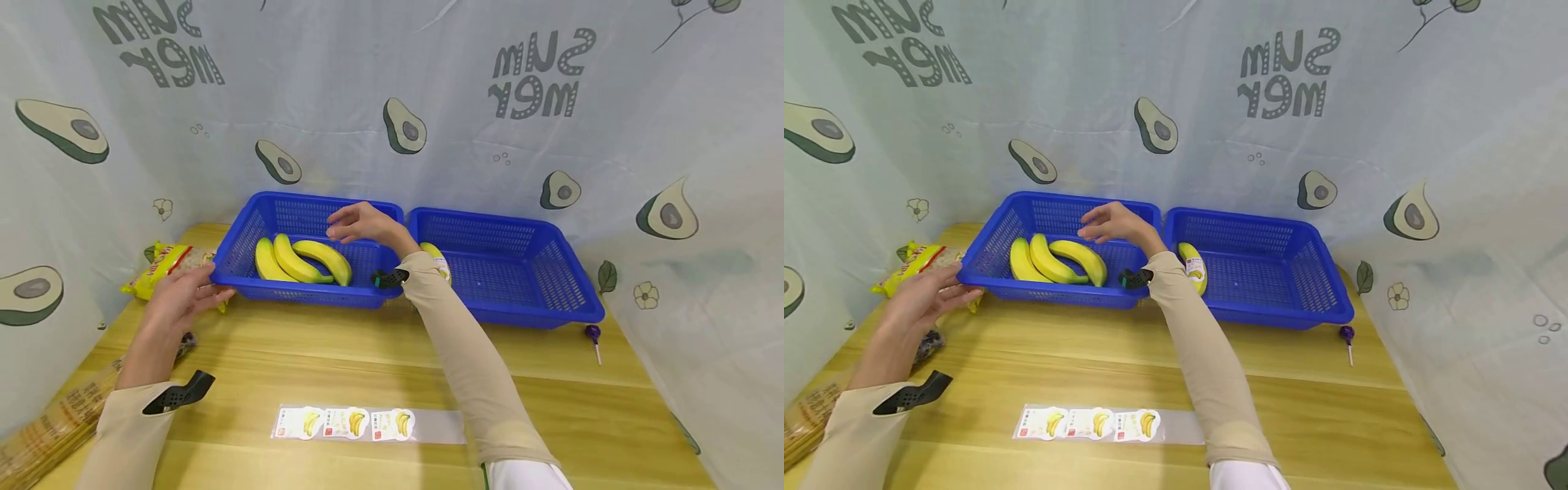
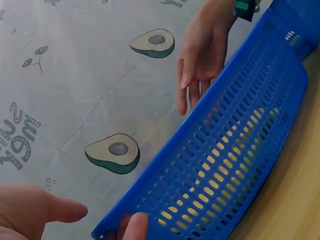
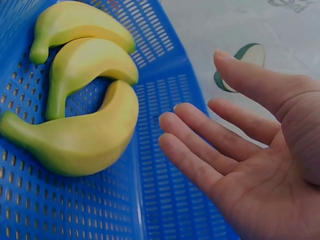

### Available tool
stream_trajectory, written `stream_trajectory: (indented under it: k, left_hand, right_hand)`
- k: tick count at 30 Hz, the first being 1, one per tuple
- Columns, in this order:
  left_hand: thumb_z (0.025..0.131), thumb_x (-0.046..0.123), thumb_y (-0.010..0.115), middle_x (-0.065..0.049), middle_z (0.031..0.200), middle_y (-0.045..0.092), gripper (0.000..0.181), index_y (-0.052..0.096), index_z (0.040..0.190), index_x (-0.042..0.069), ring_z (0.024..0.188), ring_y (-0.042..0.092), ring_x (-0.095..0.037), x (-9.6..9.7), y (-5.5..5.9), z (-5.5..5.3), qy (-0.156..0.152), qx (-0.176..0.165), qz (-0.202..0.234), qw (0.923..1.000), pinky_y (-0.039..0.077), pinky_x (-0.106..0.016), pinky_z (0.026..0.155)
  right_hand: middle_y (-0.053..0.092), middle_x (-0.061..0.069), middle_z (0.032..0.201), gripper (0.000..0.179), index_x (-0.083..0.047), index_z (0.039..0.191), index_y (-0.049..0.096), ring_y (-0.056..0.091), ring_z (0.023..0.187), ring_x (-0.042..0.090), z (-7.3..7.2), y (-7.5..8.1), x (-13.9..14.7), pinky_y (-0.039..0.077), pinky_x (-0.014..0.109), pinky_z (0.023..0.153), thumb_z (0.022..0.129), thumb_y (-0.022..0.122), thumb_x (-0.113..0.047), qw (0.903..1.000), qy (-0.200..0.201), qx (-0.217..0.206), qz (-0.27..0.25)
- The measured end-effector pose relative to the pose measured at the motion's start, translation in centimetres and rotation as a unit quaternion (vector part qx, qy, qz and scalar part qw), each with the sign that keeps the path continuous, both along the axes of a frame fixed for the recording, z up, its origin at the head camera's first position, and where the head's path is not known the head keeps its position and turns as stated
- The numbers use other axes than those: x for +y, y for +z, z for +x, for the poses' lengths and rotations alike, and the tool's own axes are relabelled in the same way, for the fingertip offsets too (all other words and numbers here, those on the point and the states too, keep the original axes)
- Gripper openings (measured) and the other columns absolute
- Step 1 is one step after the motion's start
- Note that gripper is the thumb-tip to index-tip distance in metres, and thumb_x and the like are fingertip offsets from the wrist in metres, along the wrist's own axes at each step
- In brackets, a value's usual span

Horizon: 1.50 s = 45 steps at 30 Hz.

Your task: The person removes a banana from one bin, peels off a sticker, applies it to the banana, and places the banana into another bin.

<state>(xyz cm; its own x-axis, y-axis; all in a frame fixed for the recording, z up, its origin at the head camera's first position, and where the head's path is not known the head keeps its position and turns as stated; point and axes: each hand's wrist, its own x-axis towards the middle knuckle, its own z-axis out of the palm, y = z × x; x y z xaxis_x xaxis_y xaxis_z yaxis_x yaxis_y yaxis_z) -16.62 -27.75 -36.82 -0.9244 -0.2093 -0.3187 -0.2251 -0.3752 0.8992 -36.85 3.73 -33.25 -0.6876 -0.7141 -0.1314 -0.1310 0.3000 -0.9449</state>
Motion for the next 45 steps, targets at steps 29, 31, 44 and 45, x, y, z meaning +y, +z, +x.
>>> stream_trajectory:
  k: [29,31,44,45]
  left_hand:
    - [0.107,0.016,0.068,0.004,0.107,0.062,0.044,0.050,0.144,0.003,0.084,0.075,-0.007,-1.4,-1.0,-1.6,-0.018,-0.011,-0.026,0.9995,0.065,-0.027,0.079]
    - [0.107,0.016,0.068,0.005,0.104,0.064,0.041,0.050,0.142,0.003,0.084,0.074,-0.008,-1.4,-1.0,-1.6,-0.020,-0.009,-0.023,0.9995,0.065,-0.028,0.078]
    - [0.107,0.016,0.068,0.003,0.105,0.065,0.030,0.053,0.131,0.009,0.084,0.072,-0.009,-1.6,-1.1,-1.7,-0.024,-0.015,-0.006,0.9996,0.065,-0.028,0.078]
    - [0.106,0.017,0.068,0.004,0.103,0.066,0.033,0.053,0.134,0.008,0.084,0.072,-0.009,-1.6,-1.1,-1.7,-0.026,-0.016,-0.006,0.9995,0.065,-0.028,0.078]
  right_hand:
    - [0.056,0.017,0.159,0.068,0.002,0.152,0.057,0.051,0.150,0.030,-1.7,-3.2,-2.0,0.048,0.040,0.118,0.090,0.084,0.006,0.9903,0.006,-0.009,0.139]
    - [0.055,0.016,0.160,0.068,0.001,0.152,0.058,0.049,0.151,0.029,-1.7,-3.3,-2.2,0.048,0.040,0.119,0.089,0.085,0.005,0.9877,0.004,-0.011,0.156]
    - [0.057,0.016,0.158,0.064,0.002,0.147,0.062,0.049,0.151,0.030,-1.4,-3.4,-2.1,0.054,0.039,0.111,0.087,0.085,0.010,0.9841,-0.004,0.008,0.178]
    - [0.057,0.017,0.158,0.065,0.003,0.147,0.062,0.049,0.151,0.031,-1.4,-3.4,-2.1,0.055,0.039,0.110,0.087,0.085,0.011,0.9840,-0.003,0.011,0.178]
